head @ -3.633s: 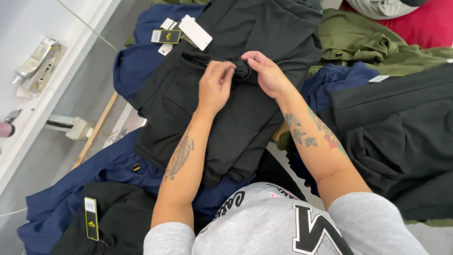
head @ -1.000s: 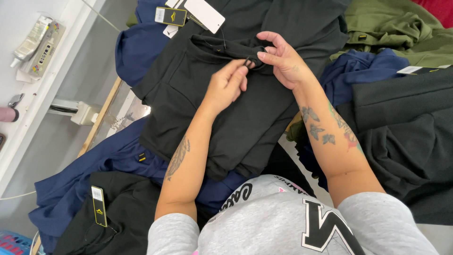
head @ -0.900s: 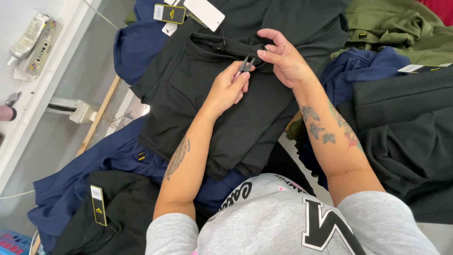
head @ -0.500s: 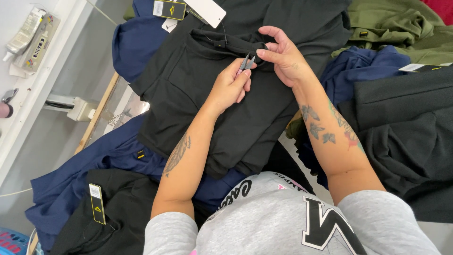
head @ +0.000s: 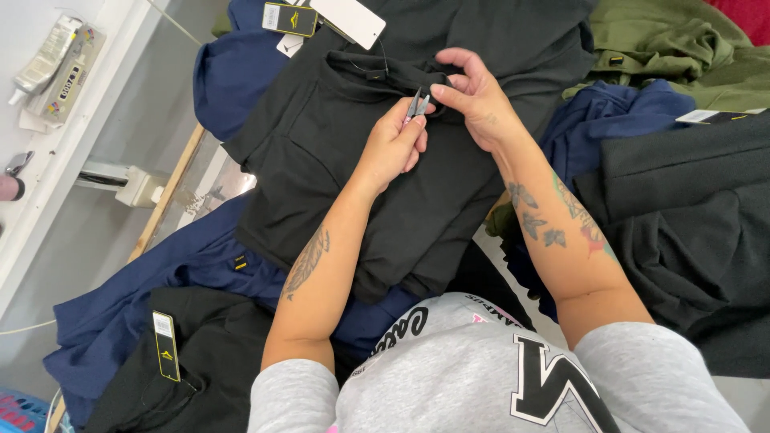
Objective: Inspecting black shirts for loose threads and trimming them using small scissors.
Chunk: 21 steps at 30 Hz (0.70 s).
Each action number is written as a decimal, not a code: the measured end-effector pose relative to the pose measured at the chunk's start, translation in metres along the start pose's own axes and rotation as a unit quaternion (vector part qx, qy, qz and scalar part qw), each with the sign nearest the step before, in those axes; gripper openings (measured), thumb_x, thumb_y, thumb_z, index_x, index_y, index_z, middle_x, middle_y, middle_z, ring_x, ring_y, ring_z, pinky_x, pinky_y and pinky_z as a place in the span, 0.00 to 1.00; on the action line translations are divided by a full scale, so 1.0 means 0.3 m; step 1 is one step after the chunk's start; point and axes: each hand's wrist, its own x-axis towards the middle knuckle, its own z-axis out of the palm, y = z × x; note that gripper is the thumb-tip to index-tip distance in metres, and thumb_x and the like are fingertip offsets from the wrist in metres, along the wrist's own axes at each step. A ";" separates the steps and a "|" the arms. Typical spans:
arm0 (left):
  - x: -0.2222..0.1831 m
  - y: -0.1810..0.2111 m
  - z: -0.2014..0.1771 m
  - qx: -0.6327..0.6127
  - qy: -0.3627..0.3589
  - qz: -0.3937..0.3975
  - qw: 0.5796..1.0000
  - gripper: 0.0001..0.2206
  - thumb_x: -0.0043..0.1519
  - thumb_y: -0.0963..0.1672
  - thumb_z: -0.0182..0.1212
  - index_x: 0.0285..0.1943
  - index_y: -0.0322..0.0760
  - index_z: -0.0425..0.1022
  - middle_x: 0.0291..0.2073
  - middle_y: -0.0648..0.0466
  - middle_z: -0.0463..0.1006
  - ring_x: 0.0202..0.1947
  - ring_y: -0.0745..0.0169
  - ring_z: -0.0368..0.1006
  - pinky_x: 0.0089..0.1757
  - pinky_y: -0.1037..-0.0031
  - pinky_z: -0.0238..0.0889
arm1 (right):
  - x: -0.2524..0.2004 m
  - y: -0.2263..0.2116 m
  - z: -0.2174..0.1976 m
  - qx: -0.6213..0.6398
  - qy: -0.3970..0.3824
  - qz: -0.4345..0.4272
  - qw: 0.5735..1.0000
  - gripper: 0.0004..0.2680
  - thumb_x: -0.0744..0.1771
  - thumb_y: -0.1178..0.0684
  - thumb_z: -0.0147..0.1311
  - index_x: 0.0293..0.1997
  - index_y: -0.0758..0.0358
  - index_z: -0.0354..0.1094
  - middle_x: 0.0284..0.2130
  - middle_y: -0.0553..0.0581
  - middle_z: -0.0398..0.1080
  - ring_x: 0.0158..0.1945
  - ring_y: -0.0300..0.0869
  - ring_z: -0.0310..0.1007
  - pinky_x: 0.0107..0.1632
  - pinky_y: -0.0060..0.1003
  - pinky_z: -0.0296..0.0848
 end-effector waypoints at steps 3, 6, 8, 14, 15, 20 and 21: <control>-0.007 0.005 -0.021 0.005 -0.011 -0.002 1.000 0.13 0.69 0.42 0.44 0.58 0.38 0.72 0.22 0.54 0.69 0.11 0.71 0.54 0.19 0.80 0.49 | -0.019 -0.047 0.015 -0.086 -0.029 -0.004 0.996 0.05 0.70 0.49 0.57 0.41 0.56 0.73 0.36 0.43 0.74 0.42 0.30 0.71 0.50 0.26 0.71; -0.015 0.017 -0.021 0.010 -0.026 -0.006 1.000 0.15 0.70 0.41 0.42 0.61 0.37 0.70 0.21 0.56 0.68 0.13 0.71 0.54 0.20 0.81 0.50 | -0.016 -0.053 0.011 -0.097 -0.050 0.029 0.994 0.07 0.71 0.48 0.56 0.35 0.54 0.70 0.33 0.42 0.72 0.39 0.28 0.65 0.47 0.25 0.64; -0.019 0.021 -0.021 0.015 -0.033 -0.003 0.999 0.16 0.70 0.42 0.42 0.64 0.37 0.69 0.22 0.57 0.68 0.12 0.72 0.54 0.20 0.81 0.50 | -0.007 -0.045 -0.001 -0.076 -0.049 0.042 0.995 0.08 0.70 0.46 0.56 0.34 0.51 0.67 0.32 0.40 0.69 0.40 0.28 0.63 0.50 0.25 0.61; -0.024 0.035 -0.016 0.011 -0.024 -0.010 1.000 0.15 0.70 0.42 0.43 0.63 0.38 0.70 0.21 0.56 0.68 0.12 0.72 0.55 0.21 0.81 0.52 | -0.002 -0.031 -0.006 -0.056 -0.024 0.052 0.997 0.10 0.69 0.44 0.59 0.29 0.49 0.65 0.27 0.37 0.61 0.38 0.28 0.57 0.49 0.25 0.58; -0.023 0.034 -0.015 0.009 -0.020 -0.011 1.000 0.15 0.69 0.42 0.43 0.62 0.38 0.71 0.21 0.56 0.68 0.12 0.72 0.55 0.20 0.81 0.52 | -0.003 -0.032 -0.003 -0.055 -0.017 0.055 0.997 0.11 0.68 0.44 0.59 0.28 0.49 0.65 0.27 0.37 0.61 0.37 0.28 0.57 0.48 0.25 0.58; -0.021 0.034 -0.014 0.009 -0.018 -0.015 1.000 0.15 0.69 0.41 0.43 0.62 0.38 0.71 0.21 0.56 0.69 0.12 0.72 0.55 0.20 0.81 0.52 | 0.001 -0.021 -0.006 -0.055 -0.017 0.050 0.997 0.11 0.68 0.44 0.60 0.27 0.48 0.64 0.26 0.36 0.60 0.36 0.28 0.56 0.47 0.25 0.57; -0.020 0.033 -0.014 0.010 -0.018 -0.014 1.000 0.15 0.69 0.42 0.42 0.61 0.38 0.71 0.21 0.57 0.69 0.11 0.72 0.55 0.20 0.81 0.52 | 0.003 -0.016 -0.007 -0.055 -0.017 0.048 0.997 0.12 0.68 0.44 0.60 0.26 0.47 0.62 0.25 0.36 0.57 0.35 0.28 0.54 0.46 0.25 0.56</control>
